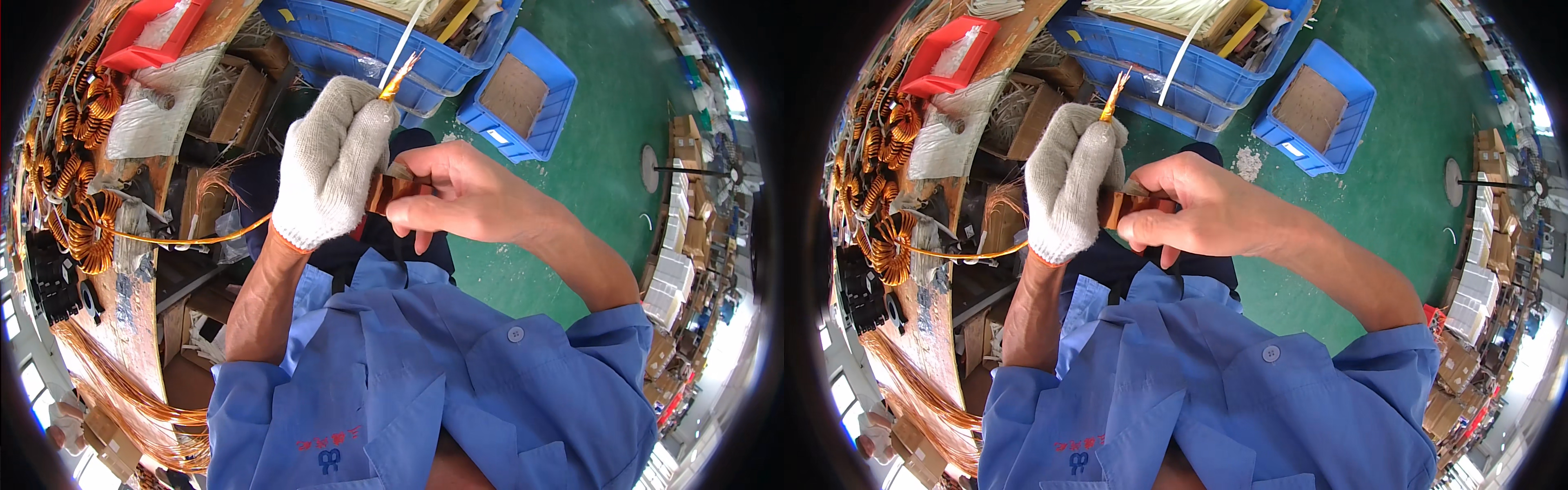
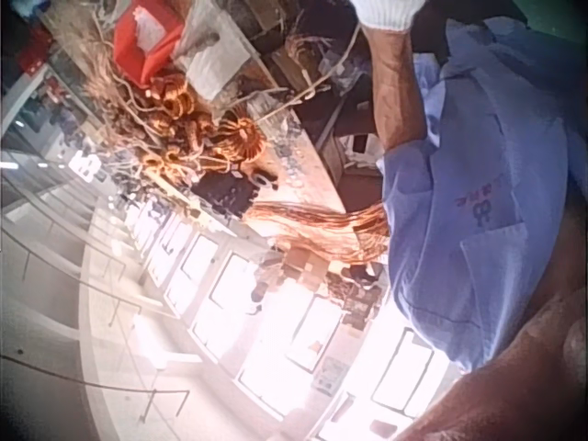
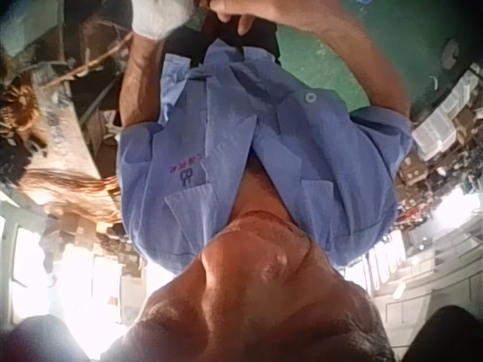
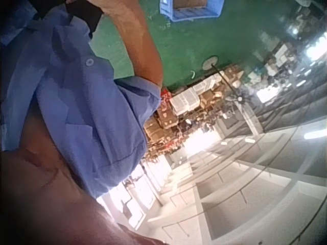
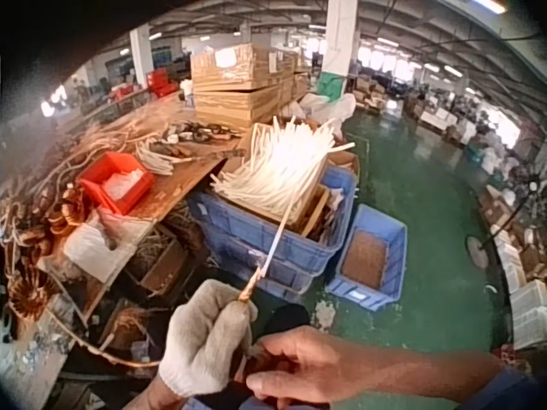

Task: Wrapping copper tape around an electromagnetic coil and insulating wires on a fabrication floor.

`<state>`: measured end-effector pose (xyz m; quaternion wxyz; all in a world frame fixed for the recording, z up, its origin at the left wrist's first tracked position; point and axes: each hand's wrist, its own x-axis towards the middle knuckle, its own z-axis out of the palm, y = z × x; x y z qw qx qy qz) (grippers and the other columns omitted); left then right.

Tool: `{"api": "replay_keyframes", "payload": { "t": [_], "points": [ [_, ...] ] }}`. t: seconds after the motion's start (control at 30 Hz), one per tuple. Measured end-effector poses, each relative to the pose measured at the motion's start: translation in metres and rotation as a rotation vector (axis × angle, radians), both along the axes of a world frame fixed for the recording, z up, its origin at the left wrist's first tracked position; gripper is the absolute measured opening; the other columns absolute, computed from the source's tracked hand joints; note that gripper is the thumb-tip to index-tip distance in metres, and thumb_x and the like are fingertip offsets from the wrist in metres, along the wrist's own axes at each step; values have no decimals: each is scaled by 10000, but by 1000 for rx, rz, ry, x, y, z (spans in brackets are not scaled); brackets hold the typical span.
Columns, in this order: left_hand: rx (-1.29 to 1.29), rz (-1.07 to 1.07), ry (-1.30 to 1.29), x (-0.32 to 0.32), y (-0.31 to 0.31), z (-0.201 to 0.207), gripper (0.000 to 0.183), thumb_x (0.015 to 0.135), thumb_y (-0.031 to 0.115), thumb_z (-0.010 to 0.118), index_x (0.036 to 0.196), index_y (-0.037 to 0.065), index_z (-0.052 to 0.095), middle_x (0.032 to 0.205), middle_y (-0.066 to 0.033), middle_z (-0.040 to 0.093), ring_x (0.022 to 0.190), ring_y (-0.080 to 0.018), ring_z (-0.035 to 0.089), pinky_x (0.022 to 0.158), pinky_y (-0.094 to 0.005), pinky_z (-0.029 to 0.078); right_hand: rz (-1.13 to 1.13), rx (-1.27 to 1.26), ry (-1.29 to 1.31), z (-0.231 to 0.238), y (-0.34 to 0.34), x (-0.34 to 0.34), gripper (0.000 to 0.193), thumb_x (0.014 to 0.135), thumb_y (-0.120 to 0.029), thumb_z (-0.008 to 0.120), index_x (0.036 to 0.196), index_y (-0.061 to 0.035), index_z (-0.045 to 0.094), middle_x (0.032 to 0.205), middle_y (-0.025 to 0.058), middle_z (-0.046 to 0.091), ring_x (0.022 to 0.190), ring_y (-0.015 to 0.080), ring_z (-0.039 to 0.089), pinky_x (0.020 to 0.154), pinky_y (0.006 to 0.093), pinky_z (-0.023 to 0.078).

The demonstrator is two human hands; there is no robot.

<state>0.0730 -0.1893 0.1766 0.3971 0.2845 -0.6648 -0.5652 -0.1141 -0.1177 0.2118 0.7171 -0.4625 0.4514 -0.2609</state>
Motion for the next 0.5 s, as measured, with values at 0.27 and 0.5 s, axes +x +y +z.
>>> {"api": "replay_keyframes", "payload": {
  "t": [0.27,0.5],
  "points": [
    [12,178,-34,-5,1,1,219,1126,188,549,1054,-1,632,757,12,588,652,-33,489,591,-223,392,-324,-540,183,-22,18,2,343,977,-214,754,1173,56,678,1152,115,691,1025,204,709,736,323,625],
    [-220,332,-89,-6,-4,-12,193,1128,147,527,1077,-15,619,732,-5,586,635,-42,489,580,-236,402,-479,-768,543,-19,30,13,216,932,-110,810,1063,6,684,990,101,641,846,210,689,619,310,580]
  ]
}}
